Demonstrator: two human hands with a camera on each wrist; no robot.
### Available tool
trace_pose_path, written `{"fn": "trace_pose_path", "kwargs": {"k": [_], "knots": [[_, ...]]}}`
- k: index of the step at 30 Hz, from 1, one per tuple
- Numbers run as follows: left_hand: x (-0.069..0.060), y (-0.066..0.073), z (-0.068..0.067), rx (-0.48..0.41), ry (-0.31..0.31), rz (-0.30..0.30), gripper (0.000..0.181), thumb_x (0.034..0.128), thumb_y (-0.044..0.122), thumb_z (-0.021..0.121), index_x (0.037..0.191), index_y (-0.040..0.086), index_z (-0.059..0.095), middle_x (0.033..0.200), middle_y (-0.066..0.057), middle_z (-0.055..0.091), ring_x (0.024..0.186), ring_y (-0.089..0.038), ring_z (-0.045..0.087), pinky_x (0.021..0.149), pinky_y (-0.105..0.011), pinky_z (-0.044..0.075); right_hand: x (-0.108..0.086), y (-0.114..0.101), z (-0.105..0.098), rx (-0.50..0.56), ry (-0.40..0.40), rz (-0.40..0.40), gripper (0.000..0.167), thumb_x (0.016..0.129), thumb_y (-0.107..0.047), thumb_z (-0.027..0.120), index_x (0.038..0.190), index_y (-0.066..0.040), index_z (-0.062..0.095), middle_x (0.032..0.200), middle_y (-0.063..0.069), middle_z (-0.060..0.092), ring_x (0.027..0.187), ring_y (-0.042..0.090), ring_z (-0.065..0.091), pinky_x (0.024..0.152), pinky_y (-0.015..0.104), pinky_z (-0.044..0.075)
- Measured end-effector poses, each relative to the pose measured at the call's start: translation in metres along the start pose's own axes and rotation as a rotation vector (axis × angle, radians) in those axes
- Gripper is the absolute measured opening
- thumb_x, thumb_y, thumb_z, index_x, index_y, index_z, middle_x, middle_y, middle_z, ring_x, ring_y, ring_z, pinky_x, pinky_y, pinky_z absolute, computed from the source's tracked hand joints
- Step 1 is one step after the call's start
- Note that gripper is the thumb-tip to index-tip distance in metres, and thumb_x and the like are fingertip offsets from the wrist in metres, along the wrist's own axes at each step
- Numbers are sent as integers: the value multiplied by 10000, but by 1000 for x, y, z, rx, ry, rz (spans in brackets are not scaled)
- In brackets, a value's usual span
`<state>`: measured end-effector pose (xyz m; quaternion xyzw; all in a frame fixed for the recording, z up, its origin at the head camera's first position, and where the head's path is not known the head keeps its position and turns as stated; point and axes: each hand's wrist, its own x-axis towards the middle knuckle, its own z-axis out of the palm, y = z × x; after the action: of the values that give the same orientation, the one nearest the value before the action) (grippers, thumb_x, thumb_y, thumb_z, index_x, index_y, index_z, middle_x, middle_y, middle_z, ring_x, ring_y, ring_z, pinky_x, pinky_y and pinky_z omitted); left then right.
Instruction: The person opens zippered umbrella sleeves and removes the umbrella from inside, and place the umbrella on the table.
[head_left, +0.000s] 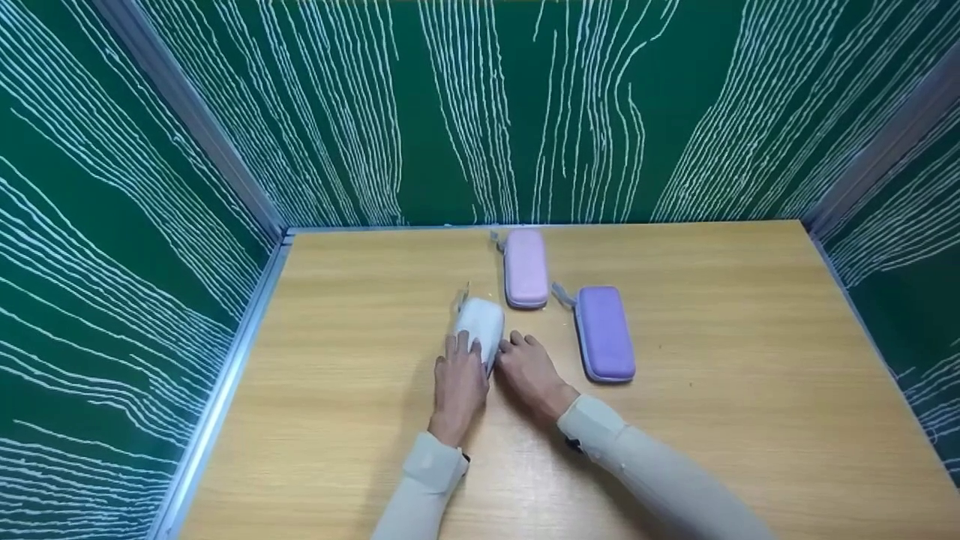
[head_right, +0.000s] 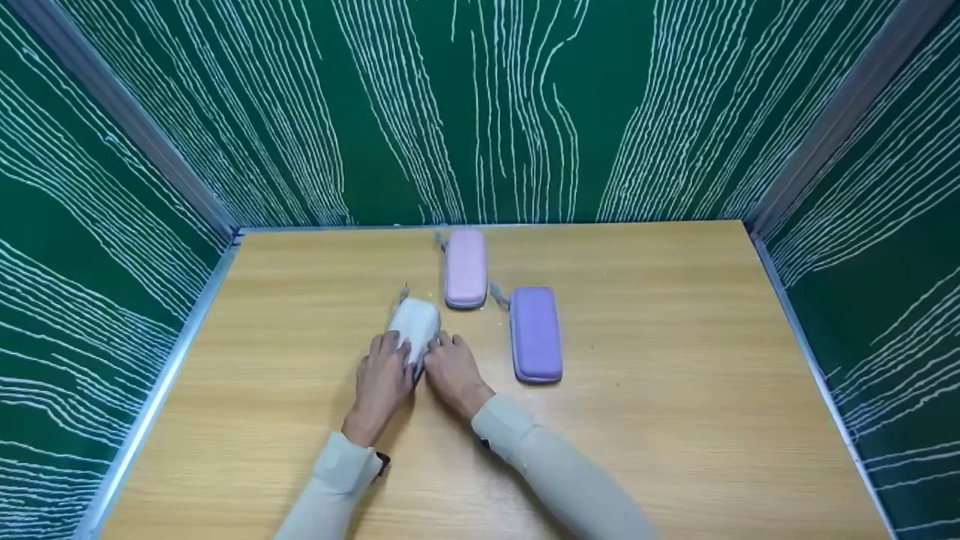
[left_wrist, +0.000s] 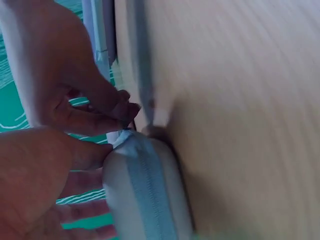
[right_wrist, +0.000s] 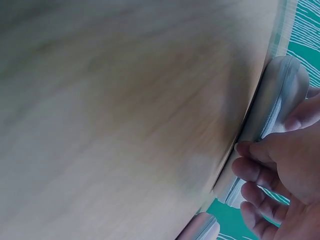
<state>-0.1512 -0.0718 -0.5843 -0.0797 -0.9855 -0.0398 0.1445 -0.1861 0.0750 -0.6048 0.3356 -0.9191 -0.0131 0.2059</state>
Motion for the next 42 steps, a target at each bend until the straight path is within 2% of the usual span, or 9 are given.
{"fn": "trace_pose_path", "kwargs": {"k": [4,6,9,13,16,18,25,37,42], "knots": [[-3,-5,1,44,32,74,357,916,243,791,1220,59,756,1287,-145,664,1088,-294,631,676,-392,601,-1,-1,1,13,23,2,125,879,-80,729,968,-89,816,930,48,713,881,270,614,716,377,538],[-5,-10,0,50,22,120,374,923,256,787,1243,65,748,1317,-168,665,1083,-306,651,678,-388,614,-1,-1,1,11,40,2,129,882,-93,713,962,-97,814,929,41,709,879,266,612,709,370,531],[-7,-19,-6,20,-49,183,435,937,281,767,1317,73,718,1405,-200,632,1175,-331,646,742,-411,634,-1,-1,1,10,55,2,142,888,-112,691,962,-106,811,928,35,704,875,261,603,701,366,520],[-8,-32,-17,-121,-183,220,534,928,259,776,1413,69,660,1530,-211,551,1349,-355,561,877,-476,622,-1,1,1,-2,49,0,153,885,-117,694,981,-110,813,940,28,708,874,256,602,702,361,521],[-9,-37,-20,-203,-218,219,542,931,230,790,1428,67,650,1560,-203,531,1401,-355,521,923,-500,606,-1,2,1,-8,29,4,153,885,-107,708,999,-105,811,947,28,708,876,259,606,707,364,529],[-10,-38,-20,-211,-204,217,536,926,217,805,1420,71,660,1555,-199,539,1396,-354,526,919,-492,608,-1,2,1,-7,20,5,157,885,-96,716,1010,-99,810,949,31,712,878,261,611,710,368,537],[-13,-30,-16,-171,-164,190,595,863,160,867,1415,73,663,1542,-205,545,1360,-360,548,836,-474,626,-3,3,-1,14,1,4,120,888,-82,723,962,-98,815,923,51,701,882,269,605,722,380,537],[-12,-16,-10,-102,-80,156,559,862,182,861,1380,60,691,1491,-223,582,1277,-342,588,693,-423,627,-8,3,-2,24,2,-13,73,872,-84,735,852,-98,803,863,45,676,863,259,588,707,367,506],[-10,-13,-9,-95,-93,132,546,877,192,847,1384,63,688,1490,-228,578,1266,-342,581,679,-425,623,-10,3,-3,28,-7,-17,91,883,-93,724,849,-105,807,864,49,676,861,264,588,704,372,493]]}}
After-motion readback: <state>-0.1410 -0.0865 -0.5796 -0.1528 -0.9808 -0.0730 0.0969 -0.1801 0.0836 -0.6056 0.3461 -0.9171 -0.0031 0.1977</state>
